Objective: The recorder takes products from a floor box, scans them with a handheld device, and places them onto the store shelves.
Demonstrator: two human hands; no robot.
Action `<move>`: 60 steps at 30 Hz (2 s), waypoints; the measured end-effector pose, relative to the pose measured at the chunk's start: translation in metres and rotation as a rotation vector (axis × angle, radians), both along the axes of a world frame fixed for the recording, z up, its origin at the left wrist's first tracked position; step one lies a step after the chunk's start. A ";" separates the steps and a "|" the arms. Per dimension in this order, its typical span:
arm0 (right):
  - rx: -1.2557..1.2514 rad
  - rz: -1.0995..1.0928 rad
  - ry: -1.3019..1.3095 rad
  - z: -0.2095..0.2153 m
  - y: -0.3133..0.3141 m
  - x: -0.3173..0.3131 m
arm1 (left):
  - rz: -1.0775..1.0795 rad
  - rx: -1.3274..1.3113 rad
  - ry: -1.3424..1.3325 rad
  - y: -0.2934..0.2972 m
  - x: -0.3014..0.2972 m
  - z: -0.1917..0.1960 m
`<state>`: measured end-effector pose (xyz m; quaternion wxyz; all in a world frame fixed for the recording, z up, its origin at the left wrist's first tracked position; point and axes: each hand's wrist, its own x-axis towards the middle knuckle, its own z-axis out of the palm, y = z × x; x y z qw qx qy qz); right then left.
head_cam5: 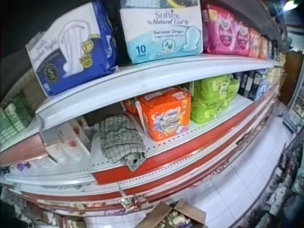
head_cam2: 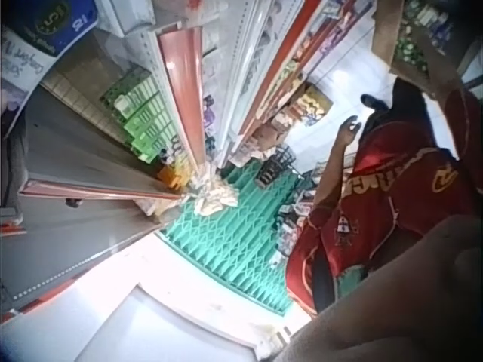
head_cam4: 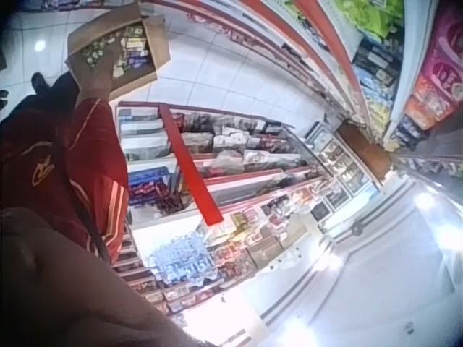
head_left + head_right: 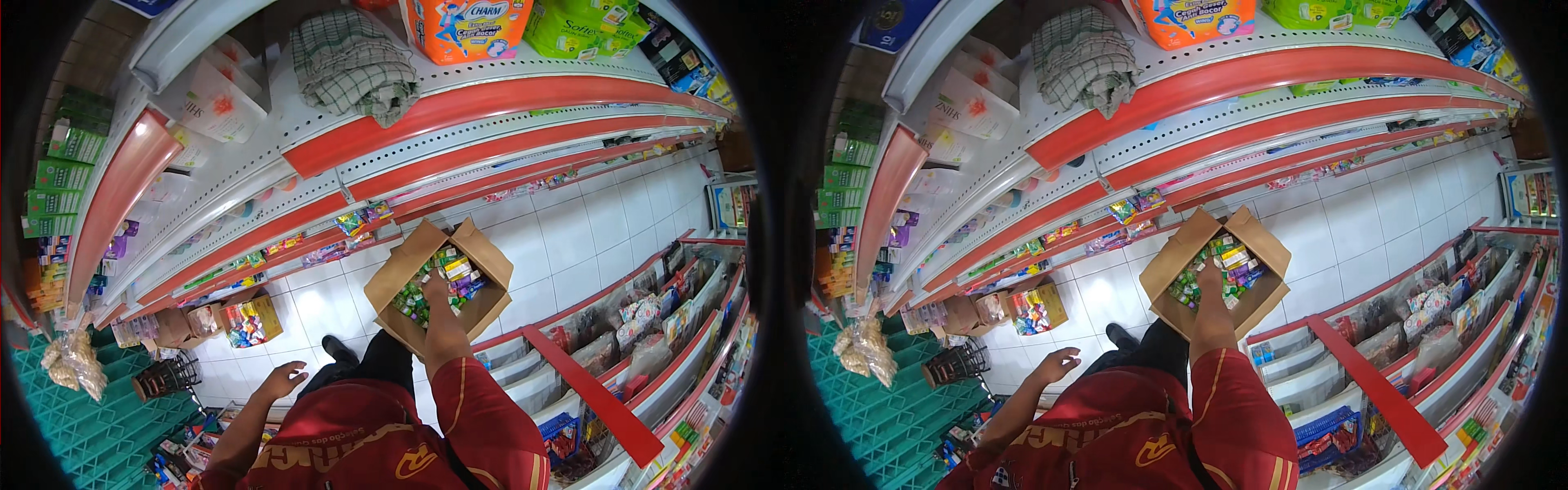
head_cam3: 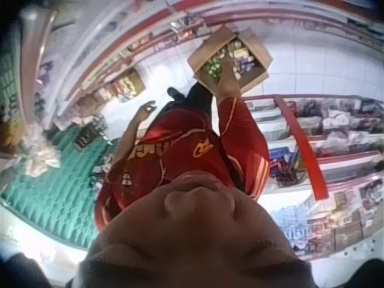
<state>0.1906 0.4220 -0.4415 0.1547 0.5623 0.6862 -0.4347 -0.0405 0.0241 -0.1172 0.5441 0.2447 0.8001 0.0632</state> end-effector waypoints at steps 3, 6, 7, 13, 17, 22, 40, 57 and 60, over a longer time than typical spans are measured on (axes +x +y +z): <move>0.053 -0.120 0.030 0.029 -0.029 0.007 | -0.023 -0.016 0.013 -0.005 -0.007 0.000; 0.117 -0.156 0.124 0.058 -0.052 0.019 | -0.098 -0.002 0.042 0.000 -0.010 0.007; 0.233 -0.122 0.173 0.055 -0.058 0.036 | -0.179 0.057 0.034 0.009 -0.011 0.005; 0.091 0.007 0.361 0.141 -0.082 0.045 | -0.309 0.340 0.051 0.053 -0.012 0.023; -0.034 0.102 0.525 0.241 -0.099 0.021 | -0.199 0.517 -0.026 0.076 -0.014 0.021; -0.490 0.083 0.934 0.307 -0.141 -0.031 | -0.061 0.562 -0.362 0.101 -0.018 0.023; 1.253 0.400 0.778 0.661 -0.016 -0.140 | 1.091 0.781 -0.952 -0.010 -0.041 0.070; 1.277 0.191 0.026 0.607 0.085 -0.197 | 1.451 1.034 -1.123 -0.100 -0.002 0.040; 1.415 0.159 0.410 0.576 0.089 -0.161 | 1.493 0.987 -1.159 -0.098 -0.005 0.052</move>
